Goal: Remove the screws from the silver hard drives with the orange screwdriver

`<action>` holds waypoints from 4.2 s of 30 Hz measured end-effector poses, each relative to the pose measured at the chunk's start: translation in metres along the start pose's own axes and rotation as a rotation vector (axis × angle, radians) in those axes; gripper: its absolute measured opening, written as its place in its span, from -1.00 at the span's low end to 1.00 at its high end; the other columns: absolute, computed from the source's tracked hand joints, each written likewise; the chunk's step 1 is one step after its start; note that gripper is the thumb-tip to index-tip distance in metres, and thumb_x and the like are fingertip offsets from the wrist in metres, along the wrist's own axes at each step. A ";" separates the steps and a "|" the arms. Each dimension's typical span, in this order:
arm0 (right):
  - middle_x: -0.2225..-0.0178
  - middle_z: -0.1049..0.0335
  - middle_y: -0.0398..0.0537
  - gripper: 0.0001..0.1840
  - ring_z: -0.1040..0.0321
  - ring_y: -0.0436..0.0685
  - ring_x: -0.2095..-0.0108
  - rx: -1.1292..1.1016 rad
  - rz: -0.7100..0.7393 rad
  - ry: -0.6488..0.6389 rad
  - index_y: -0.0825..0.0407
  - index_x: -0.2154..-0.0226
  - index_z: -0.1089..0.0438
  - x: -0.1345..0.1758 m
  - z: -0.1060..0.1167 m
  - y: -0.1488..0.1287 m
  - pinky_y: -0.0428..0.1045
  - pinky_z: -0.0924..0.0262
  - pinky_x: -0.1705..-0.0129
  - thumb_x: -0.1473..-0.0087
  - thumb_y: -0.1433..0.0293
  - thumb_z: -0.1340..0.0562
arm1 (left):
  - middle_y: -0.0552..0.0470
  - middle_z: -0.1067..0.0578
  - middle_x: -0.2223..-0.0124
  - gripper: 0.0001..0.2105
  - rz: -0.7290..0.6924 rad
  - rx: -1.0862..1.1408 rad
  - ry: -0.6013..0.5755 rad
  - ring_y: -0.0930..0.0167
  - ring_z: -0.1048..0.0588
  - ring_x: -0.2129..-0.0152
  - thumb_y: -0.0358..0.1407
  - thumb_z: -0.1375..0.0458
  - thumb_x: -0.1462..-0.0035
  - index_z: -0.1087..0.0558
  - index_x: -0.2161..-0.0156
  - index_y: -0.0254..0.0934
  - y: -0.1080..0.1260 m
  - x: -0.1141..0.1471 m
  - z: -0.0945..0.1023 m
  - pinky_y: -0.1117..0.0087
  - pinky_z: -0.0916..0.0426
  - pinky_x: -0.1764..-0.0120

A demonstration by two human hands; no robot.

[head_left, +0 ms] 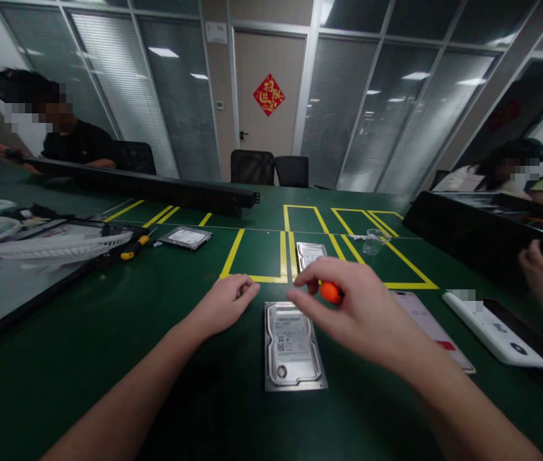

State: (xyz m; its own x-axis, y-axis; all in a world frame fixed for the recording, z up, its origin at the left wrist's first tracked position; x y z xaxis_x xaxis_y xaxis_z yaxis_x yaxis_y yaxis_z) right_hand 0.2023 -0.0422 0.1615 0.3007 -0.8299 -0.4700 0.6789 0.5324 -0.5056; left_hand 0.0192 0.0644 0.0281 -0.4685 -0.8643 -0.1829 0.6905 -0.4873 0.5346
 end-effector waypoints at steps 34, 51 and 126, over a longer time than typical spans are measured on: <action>-0.29 -0.36 0.06 -0.55 -0.64 0.28 0.15 0.550 -0.074 -0.300 -0.13 -0.21 -0.42 0.105 -0.098 0.049 0.20 -0.58 0.15 -0.31 0.38 -0.14 | -0.08 -0.61 0.23 -0.87 0.309 -0.238 -0.166 0.25 -0.55 0.35 -0.22 -0.19 -0.18 -0.53 0.32 -0.19 -0.069 0.019 0.038 0.33 -0.30 0.37; -0.13 -0.47 0.14 -0.59 -0.57 0.23 0.13 0.445 0.052 -0.082 0.03 -0.11 -0.47 0.056 -0.042 0.034 0.16 -0.53 0.16 -0.36 0.21 -0.13 | -0.11 -0.60 0.22 -0.82 0.286 -0.219 -0.147 0.23 -0.55 0.32 -0.23 -0.12 -0.25 -0.53 0.27 -0.23 -0.073 0.018 0.037 0.30 -0.32 0.31; 0.18 -0.49 0.04 -0.82 -0.46 0.13 0.28 0.340 0.051 -0.010 0.03 0.20 -0.47 0.053 -0.053 0.076 0.02 -0.36 0.28 -0.32 0.32 -0.17 | 0.03 -0.59 0.37 -0.88 0.120 0.091 -0.392 0.40 -0.48 0.47 -0.36 -0.22 -0.06 -0.60 0.30 -0.29 0.024 0.019 -0.033 0.44 -0.28 0.44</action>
State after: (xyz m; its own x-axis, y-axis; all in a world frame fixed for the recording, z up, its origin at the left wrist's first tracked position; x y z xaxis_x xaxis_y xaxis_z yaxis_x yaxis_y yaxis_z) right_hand 0.2348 -0.0370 0.0595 0.3452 -0.8059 -0.4809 0.8468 0.4884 -0.2106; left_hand 0.0451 0.0321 0.0107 -0.5739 -0.7931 0.2042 0.7099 -0.3575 0.6068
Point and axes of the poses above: each hand's wrist, its own x-axis away from the middle knuckle, its own z-axis out of the back of the hand, y = z × x, the point moved 7 cm from there along -x, towards the middle knuckle
